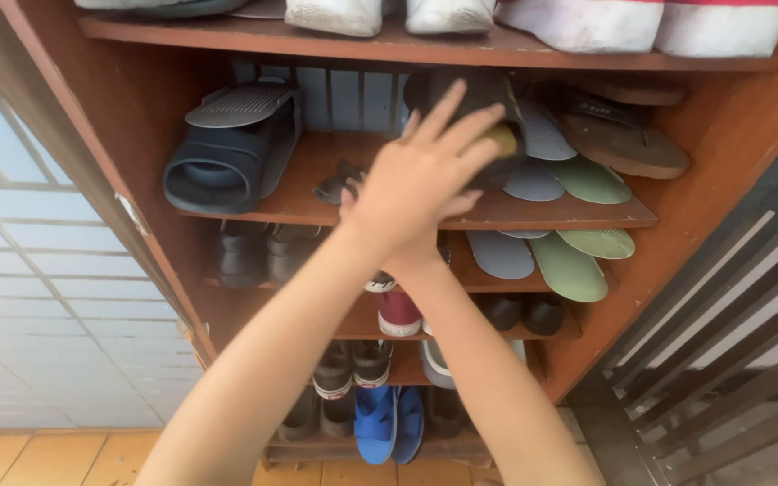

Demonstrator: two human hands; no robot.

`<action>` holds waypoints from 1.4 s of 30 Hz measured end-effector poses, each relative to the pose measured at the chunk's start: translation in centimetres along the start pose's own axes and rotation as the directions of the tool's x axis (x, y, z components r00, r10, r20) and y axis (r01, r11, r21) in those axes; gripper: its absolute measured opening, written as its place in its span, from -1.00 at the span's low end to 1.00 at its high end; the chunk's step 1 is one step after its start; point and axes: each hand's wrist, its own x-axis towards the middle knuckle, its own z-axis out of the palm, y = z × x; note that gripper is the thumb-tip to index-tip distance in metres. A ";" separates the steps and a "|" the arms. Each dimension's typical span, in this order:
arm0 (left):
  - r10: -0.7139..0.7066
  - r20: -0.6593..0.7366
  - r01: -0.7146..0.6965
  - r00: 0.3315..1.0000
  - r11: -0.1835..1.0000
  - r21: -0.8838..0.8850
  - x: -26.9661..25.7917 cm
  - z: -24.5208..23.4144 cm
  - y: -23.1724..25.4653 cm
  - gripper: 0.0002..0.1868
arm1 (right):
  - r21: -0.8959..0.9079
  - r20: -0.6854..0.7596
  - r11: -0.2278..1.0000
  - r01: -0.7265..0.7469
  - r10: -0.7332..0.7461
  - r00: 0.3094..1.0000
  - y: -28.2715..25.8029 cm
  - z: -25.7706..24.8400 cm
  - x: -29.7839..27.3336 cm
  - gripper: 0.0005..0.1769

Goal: Organize and clean shoes in a shoe rack.

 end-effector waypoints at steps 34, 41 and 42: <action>-0.232 -0.133 0.222 0.964 0.971 -0.087 -4.3 -1.7 -1.6 -0.47 | 0.147 -0.085 0.917 -0.371 0.385 0.919 9.6 -9.9 0.6 -0.64; -0.169 -0.129 0.171 0.977 0.985 0.006 -6.0 -4.3 -2.3 -0.45 | 0.167 0.418 0.691 -0.703 0.596 0.685 8.7 -7.1 5.5 -0.61; -0.155 -0.114 0.156 0.981 0.988 0.008 -6.3 -5.2 -2.5 -0.44 | 0.222 0.403 0.683 -0.696 0.586 0.704 7.9 -7.0 5.5 -0.62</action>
